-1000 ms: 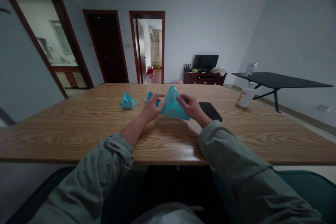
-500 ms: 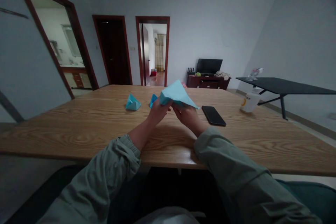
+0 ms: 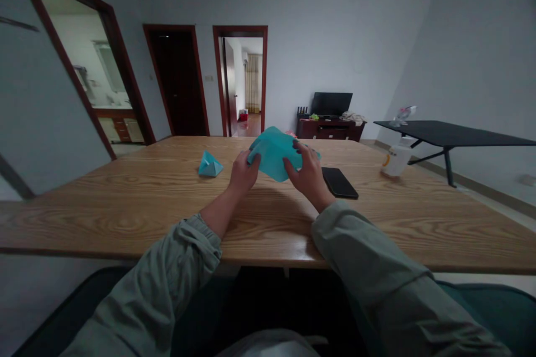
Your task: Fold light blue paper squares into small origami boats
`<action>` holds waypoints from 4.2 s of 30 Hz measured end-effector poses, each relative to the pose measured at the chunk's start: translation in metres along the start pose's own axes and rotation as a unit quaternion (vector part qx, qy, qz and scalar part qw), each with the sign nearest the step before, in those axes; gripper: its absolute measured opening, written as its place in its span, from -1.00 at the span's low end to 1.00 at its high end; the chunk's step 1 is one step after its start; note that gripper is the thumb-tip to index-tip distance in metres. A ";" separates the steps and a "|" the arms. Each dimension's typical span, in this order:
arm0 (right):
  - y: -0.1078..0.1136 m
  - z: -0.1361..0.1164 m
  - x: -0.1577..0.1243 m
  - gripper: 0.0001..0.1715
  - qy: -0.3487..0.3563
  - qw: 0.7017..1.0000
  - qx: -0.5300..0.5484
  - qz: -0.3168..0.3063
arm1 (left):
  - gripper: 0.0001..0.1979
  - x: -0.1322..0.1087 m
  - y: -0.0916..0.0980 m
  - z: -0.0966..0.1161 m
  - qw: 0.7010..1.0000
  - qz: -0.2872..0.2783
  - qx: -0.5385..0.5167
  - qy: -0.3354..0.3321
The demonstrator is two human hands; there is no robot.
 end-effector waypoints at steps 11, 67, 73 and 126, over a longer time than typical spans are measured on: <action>0.012 0.016 0.006 -0.43 -0.035 0.990 -0.125 0.046 | -0.75 0.002 -0.003 0.005 0.996 -0.013 0.032 -0.086; -0.027 0.084 -0.058 -0.68 -0.181 0.837 -0.160 -0.492 | -0.58 -0.017 0.050 -0.124 0.915 -0.273 -0.011 0.298; -0.006 0.078 -0.033 -0.56 -0.196 0.825 -0.300 -0.437 | -0.71 -0.007 0.034 -0.111 0.942 -0.278 -0.008 0.187; -0.106 0.078 -0.045 -0.24 -0.193 0.866 -0.227 -0.402 | -0.70 -0.040 0.058 -0.042 0.881 -0.419 0.216 0.024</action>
Point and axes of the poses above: each hand's wrist, its own x-axis towards the middle knuckle, its own y-axis out of the back of the hand, z = x × y, the point moved 6 cm from there along x, towards the middle knuckle, and after that the axes turned 4 degrees about -y, right-handed, at the moved point
